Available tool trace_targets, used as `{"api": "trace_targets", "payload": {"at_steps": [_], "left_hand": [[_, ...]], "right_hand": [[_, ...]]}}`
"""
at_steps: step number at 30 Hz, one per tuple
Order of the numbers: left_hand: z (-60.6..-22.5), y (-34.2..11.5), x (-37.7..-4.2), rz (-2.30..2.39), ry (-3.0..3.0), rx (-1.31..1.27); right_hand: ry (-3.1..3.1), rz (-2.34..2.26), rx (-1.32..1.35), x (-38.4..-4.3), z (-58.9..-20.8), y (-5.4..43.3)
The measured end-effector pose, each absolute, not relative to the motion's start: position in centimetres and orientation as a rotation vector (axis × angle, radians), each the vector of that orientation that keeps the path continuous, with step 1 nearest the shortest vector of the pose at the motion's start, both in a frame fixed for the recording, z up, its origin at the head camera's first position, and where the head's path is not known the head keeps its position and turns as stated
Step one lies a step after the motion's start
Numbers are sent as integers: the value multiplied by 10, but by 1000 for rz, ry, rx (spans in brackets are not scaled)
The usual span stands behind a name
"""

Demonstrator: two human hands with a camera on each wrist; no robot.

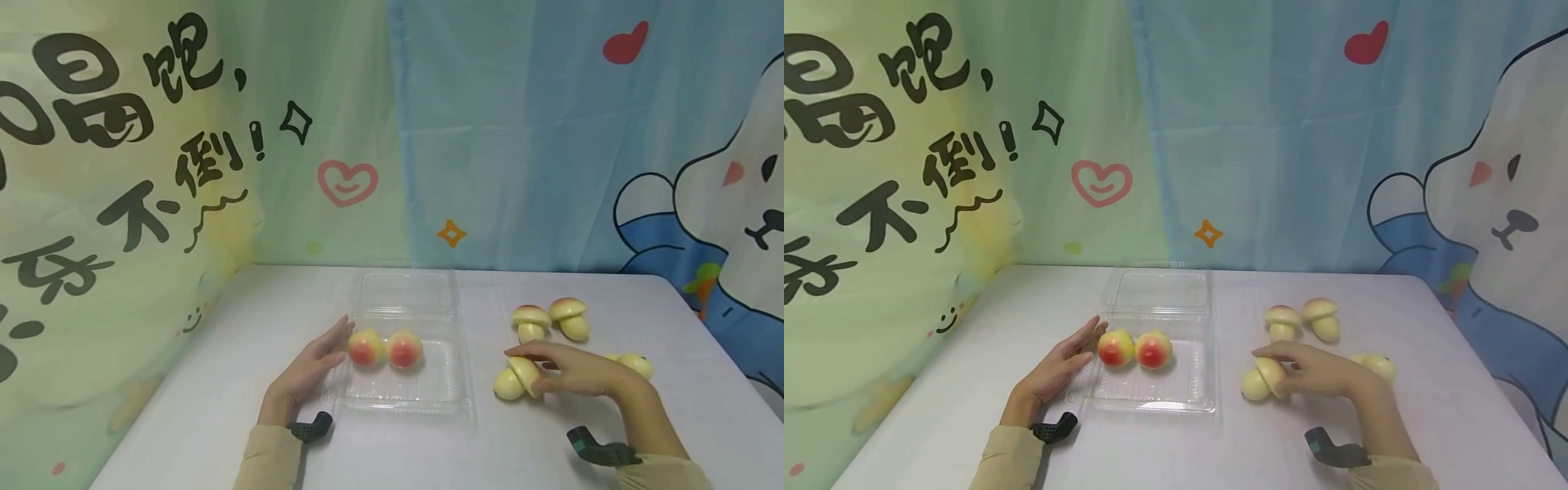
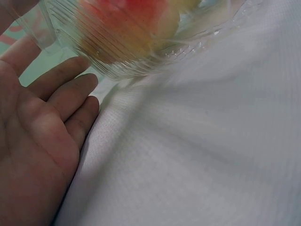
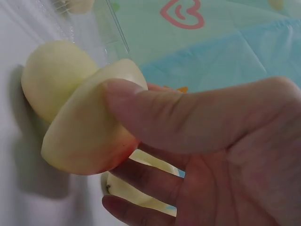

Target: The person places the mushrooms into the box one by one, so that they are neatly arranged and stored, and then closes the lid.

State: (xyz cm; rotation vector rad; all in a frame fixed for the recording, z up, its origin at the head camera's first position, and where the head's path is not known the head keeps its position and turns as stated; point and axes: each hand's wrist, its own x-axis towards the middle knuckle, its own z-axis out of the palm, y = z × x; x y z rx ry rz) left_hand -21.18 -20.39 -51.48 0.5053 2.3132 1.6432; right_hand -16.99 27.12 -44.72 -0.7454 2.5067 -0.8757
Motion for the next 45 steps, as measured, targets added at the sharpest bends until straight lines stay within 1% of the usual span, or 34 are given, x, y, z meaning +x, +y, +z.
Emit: {"api": "trace_targets", "payload": {"at_steps": [12,22,34,40,45], "left_hand": [[-511,-202,-210,1650,2308,481],[-512,-202,-210,1675,2284,482],[-512,-202,-210,1673,2283,494],[-513,-202,-210,1662,2306,509],[-513,-203,-210,1672,2295,527]], "right_hand": [[2477,-928,-763,-171,-450,262],[2576,-898,-678,-174,-457,256],[2569,-907,-720,-169,-455,245],[2552,-895,-827,-170,-458,238],[2571,-877,-806,-170,-459,233]]}}
